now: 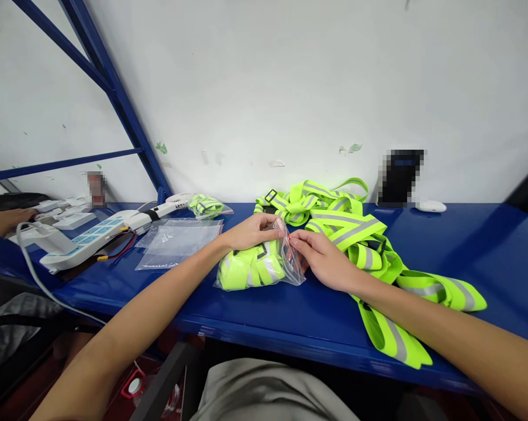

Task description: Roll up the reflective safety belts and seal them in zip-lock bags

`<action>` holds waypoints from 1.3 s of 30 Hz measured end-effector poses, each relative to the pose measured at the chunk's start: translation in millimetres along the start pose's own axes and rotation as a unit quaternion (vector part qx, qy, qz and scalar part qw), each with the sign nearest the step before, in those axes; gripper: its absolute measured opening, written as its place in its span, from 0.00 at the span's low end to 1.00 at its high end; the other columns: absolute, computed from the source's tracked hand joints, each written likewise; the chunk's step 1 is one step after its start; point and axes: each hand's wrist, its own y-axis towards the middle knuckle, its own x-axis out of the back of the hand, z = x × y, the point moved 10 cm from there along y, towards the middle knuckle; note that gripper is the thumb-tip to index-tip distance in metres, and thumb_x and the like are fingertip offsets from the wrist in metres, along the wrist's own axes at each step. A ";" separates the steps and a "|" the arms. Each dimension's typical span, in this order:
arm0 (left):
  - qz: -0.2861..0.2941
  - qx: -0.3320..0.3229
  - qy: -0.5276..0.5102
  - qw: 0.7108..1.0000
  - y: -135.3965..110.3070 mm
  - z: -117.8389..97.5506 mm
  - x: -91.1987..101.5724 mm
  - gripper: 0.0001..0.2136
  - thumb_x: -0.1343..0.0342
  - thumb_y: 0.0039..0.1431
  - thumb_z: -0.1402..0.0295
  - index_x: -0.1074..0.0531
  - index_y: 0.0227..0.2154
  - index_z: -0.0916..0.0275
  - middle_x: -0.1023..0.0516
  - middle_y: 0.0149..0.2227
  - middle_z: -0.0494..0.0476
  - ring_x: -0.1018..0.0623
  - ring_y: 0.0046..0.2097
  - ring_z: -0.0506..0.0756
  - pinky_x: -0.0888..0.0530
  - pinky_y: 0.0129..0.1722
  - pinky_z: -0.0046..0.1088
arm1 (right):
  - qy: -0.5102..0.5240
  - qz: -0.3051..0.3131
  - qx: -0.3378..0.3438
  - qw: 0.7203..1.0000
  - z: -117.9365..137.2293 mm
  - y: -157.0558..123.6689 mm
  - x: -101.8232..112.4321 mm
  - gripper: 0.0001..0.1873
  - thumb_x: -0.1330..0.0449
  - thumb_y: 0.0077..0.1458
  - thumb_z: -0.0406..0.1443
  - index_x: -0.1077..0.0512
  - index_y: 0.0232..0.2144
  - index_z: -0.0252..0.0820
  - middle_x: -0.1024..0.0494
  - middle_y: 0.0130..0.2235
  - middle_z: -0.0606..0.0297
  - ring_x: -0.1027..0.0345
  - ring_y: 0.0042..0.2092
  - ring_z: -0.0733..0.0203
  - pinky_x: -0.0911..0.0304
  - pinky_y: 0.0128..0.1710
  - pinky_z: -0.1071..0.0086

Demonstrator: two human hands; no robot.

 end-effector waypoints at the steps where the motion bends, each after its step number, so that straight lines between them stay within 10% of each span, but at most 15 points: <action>1: -0.005 0.005 -0.003 1.000 0.5 1.6 0.9 0.17 0.45 0.59 0.54 0.29 0.30 0.66 0.30 0.29 0.51 0.31 0.32 0.50 0.34 0.35 0.28 | -0.016 -0.010 0.013 1.000 2.7 0.2 1.8 0.16 0.45 0.60 0.48 0.30 0.31 0.42 0.28 0.25 0.67 0.34 0.26 0.63 0.37 0.26 0.69; 6: -0.030 0.034 0.049 0.998 1.0 6.0 4.6 0.17 0.45 0.60 0.54 0.32 0.28 0.65 0.39 0.24 0.47 0.40 0.26 0.47 0.43 0.27 0.26 | -0.049 -0.031 0.018 0.998 5.4 1.3 7.3 0.14 0.44 0.59 0.41 0.27 0.45 0.43 0.24 0.29 0.66 0.32 0.31 0.60 0.34 0.33 0.66; 17: -0.012 0.023 0.076 0.997 -0.2 -4.2 -2.3 0.13 0.49 0.63 0.60 0.27 0.34 0.66 0.29 0.27 0.51 0.34 0.29 0.49 0.38 0.30 0.26 | 0.026 -0.063 -0.043 0.997 -8.5 3.4 12.0 0.11 0.38 0.52 0.43 0.29 0.27 0.40 0.30 0.26 0.68 0.34 0.25 0.66 0.36 0.24 0.72; 39: -0.016 0.016 0.064 0.998 0.0 -1.0 0.8 0.11 0.54 0.67 0.64 0.30 0.36 0.64 0.26 0.39 0.55 0.28 0.43 0.54 0.32 0.47 0.30 | 0.047 -0.045 -0.039 0.997 -9.3 3.8 8.5 0.15 0.37 0.52 0.47 0.29 0.29 0.41 0.31 0.25 0.71 0.37 0.22 0.68 0.39 0.23 0.72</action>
